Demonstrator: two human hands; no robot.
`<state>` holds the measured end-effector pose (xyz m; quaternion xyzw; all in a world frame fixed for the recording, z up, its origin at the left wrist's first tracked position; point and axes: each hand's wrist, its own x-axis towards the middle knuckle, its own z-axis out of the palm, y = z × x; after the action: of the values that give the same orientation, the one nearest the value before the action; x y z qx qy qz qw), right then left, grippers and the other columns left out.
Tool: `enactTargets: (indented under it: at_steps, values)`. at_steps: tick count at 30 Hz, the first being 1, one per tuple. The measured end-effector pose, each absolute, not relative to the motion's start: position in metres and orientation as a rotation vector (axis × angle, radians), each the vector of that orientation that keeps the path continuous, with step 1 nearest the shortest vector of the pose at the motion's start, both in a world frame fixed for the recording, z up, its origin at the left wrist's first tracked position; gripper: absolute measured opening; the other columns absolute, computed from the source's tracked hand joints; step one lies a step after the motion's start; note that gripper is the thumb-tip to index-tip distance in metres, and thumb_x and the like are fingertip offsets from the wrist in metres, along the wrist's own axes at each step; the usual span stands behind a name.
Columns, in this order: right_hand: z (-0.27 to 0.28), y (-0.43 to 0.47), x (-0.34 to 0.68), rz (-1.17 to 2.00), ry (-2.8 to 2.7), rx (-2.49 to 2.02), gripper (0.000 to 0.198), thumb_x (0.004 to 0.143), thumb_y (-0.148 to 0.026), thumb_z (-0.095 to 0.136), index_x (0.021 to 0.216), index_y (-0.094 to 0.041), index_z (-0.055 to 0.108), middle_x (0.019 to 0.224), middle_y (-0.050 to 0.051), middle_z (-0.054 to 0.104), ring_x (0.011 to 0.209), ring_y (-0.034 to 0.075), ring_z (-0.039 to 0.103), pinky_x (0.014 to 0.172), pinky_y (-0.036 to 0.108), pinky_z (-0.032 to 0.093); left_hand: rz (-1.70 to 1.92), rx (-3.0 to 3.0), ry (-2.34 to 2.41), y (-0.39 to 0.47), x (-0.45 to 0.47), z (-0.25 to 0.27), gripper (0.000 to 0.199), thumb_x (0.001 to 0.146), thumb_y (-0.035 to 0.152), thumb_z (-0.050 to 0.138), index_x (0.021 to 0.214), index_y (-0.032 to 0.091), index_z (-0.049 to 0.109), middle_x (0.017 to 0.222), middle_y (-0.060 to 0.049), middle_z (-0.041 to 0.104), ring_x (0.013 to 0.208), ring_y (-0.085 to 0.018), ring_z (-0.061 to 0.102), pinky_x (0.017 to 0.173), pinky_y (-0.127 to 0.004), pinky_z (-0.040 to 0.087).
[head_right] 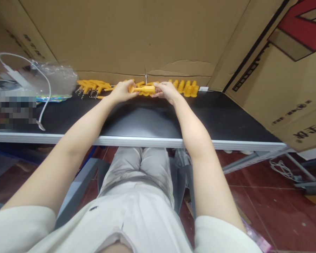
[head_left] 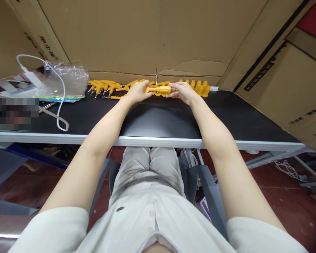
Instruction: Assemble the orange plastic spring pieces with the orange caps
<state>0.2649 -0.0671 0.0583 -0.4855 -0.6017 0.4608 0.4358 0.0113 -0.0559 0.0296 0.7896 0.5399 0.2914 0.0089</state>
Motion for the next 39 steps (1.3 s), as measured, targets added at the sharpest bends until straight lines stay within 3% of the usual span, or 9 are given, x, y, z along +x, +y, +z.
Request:
enactTargets:
  at_steps: [5,9,13,16,21,28,34,39]
  values:
    - [0.059,-0.064,0.261,1.243,-1.361,-1.147,0.022,0.104,-0.035,0.081,0.098,-0.021,0.066,0.090,0.005,0.076,0.083,0.018,0.081,0.088,0.034,0.069,0.891,2.435,1.703,-0.063,0.014,0.035,0.054,0.094,0.034,0.074,0.146,0.022,0.067,0.119,-0.012,0.078,0.126,-0.039,0.074,0.117,-0.051,0.055]
    - [0.058,-0.044,0.264,1.163,-1.277,-1.083,0.021,0.106,-0.039,0.077,0.102,-0.021,0.066,0.109,0.008,0.078,0.105,0.022,0.081,0.100,0.040,0.068,1.008,2.402,1.678,-0.060,0.009,0.035,0.084,0.096,0.029,0.074,0.174,0.028,0.045,0.128,-0.013,0.075,0.133,-0.040,0.073,0.120,-0.054,0.054]
    - [0.054,-0.019,0.282,0.874,-1.246,-1.137,0.022,0.110,-0.045,0.073,0.115,-0.024,0.067,0.133,0.010,0.076,0.128,0.026,0.076,0.109,0.042,0.064,1.069,2.348,1.728,-0.047,-0.005,0.025,0.096,0.096,0.032,0.073,0.182,0.035,0.030,0.140,-0.015,0.072,0.144,-0.042,0.067,0.123,-0.061,0.053]
    - [0.051,-0.011,0.297,0.500,-1.294,-1.238,0.021,0.112,-0.041,0.069,0.127,-0.027,0.069,0.149,0.011,0.073,0.140,0.028,0.068,0.119,0.043,0.058,1.075,2.363,1.717,-0.037,-0.014,0.017,0.094,0.094,0.033,0.074,0.180,0.034,0.036,0.140,-0.016,0.072,0.147,-0.042,0.065,0.126,-0.063,0.052]
    - [0.043,-0.019,0.303,0.063,-1.627,-1.369,0.046,0.111,-0.043,0.065,0.153,-0.025,0.062,0.162,0.018,0.061,0.153,0.039,0.060,0.129,0.060,0.050,1.055,2.362,1.664,-0.031,-0.016,0.010,0.086,0.094,0.030,0.073,0.175,0.032,0.044,0.145,-0.016,0.071,0.147,-0.041,0.067,0.130,-0.061,0.051]
    - [0.026,-0.017,0.283,-0.056,-1.906,-1.371,0.043,0.112,-0.033,0.057,0.153,-0.023,0.064,0.163,0.021,0.059,0.160,0.038,0.052,0.140,0.060,0.036,1.011,2.391,1.657,-0.034,-0.011,0.011,0.077,0.093,0.022,0.070,0.168,0.023,0.051,0.147,-0.019,0.072,0.146,-0.040,0.068,0.131,-0.061,0.050]
    - [0.021,-0.020,0.275,-0.051,-1.944,-1.350,0.047,0.113,-0.032,0.051,0.159,-0.027,0.060,0.174,0.018,0.052,0.164,0.039,0.048,0.141,0.067,0.033,0.979,2.399,1.627,-0.039,-0.010,0.014,0.072,0.093,0.026,0.070,0.164,0.023,0.054,0.138,-0.018,0.075,0.147,-0.040,0.068,0.132,-0.060,0.048]
    - [0.015,-0.011,0.280,-0.014,-1.945,-1.454,0.044,0.109,-0.023,0.056,0.152,-0.019,0.064,0.168,0.023,0.057,0.162,0.041,0.051,0.140,0.063,0.035,0.923,2.448,1.646,-0.035,-0.011,0.012,0.074,0.091,0.026,0.069,0.164,0.020,0.054,0.138,-0.017,0.076,0.141,-0.037,0.069,0.129,-0.056,0.050]
